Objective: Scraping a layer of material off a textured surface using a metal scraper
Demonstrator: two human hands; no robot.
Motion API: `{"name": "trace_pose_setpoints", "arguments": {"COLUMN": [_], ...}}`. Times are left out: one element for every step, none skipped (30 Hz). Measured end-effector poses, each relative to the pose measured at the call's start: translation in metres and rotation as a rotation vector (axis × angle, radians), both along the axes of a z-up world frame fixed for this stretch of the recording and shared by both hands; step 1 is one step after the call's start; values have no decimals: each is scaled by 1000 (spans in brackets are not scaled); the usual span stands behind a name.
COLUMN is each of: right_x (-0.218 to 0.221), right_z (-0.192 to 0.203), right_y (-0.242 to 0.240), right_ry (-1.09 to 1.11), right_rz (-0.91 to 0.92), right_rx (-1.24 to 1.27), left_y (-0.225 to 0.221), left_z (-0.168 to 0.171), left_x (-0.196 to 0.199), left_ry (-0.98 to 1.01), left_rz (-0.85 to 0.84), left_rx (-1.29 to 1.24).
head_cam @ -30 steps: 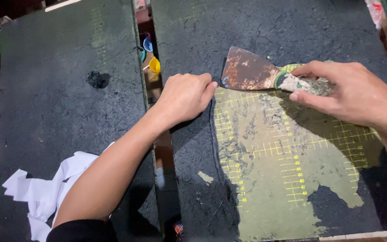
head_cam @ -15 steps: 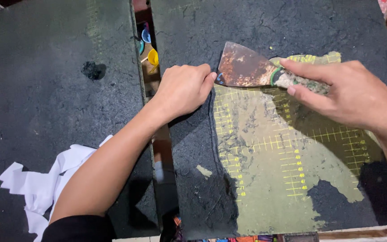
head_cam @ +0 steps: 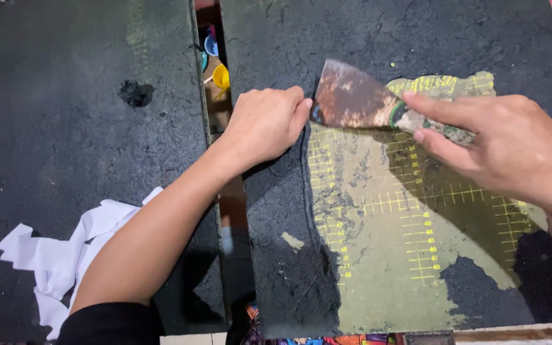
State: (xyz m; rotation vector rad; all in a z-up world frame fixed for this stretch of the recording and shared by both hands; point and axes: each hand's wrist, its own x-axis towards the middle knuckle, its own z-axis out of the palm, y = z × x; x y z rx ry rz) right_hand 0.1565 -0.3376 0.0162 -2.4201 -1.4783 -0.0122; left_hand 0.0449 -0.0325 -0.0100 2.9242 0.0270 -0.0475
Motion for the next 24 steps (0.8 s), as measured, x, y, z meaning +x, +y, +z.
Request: {"name": "trace_pose_setpoints", "arguments": {"right_x": [1, 2, -2, -5, -9, -9, -9, -9, -6, -4, -1, -4, -8, -12, -12, -11, -10, -10, -11, -11, -8, -4, -1, 0], "right_z": [1, 3, 2, 1, 0, 2, 3, 5, 4, 3, 2, 5, 6, 8, 5, 2, 0, 3, 5, 8, 8, 8, 8, 9], "right_y": [-1, -2, 0, 1, 3, 4, 4, 5, 2, -1, -4, 1, 5, 8, 7, 6, 4, 5, 5, 6, 3, 1, -2, -3], "right_ry": [26, 52, 51, 15, -21, -21, 15, 51, 51, 62, 70, 67, 56, 45, 46, 27, 5, 5, 49, 92, 91, 121, 154, 153], "right_rz": [-5, -10, -11, -40, -68, -67, -81, -95, -93, -57, -22, -21, -74, -128, -126, -105, -84, -81, -67, -53, -55, -38, -22, -25], "right_rx": [-13, -25, -24, -9, 4, 3, -30, -63, -62, -52, -41, -39, -71, -103, -103, -70, -37, -38, -46, -53, -53, -86, -122, -125], "left_y": [0, 1, 1, 1, 1, 0, 0, 0, 1, 1, 1, 2, 2, 1, 1, 1, 1, 0, 1, 1, 1, 1, 1, 1], "left_z": [-1, -2, -2, -3, -4, -3, -2, -1, -3, -4, -5, -4, -5, -5, -6, -6, -6, -7, -7, -7, -7, -7, -8, -10], "left_x": [0, 0, 0, 0, 0, -1, 0, 0, -1, -2, -1, 0, -1, -1, -1, -1, 0, -1, -2, -2, -3, -3, -4, -3], "left_ry": [8, 17, 16, 14, 12, 12, 18, 24, 24, 15, 3, 0, 5, 9, 11, 2, -8, -8, -7, -6, -7, -18, -28, -28], "left_rz": [7, 14, 13, 13, 15, 16, 18, 20, 22, 20, 18, 18, 20, 21, 22, 27, 32, 35, 29, 23, 21, 11, 1, -1], "left_rx": [2, 5, 5, 7, 6, 5, 4, 2, 3, -1, -5, -4, -5, -6, -7, 1, 8, 7, -7, -21, -21, -23, -28, -31]}}
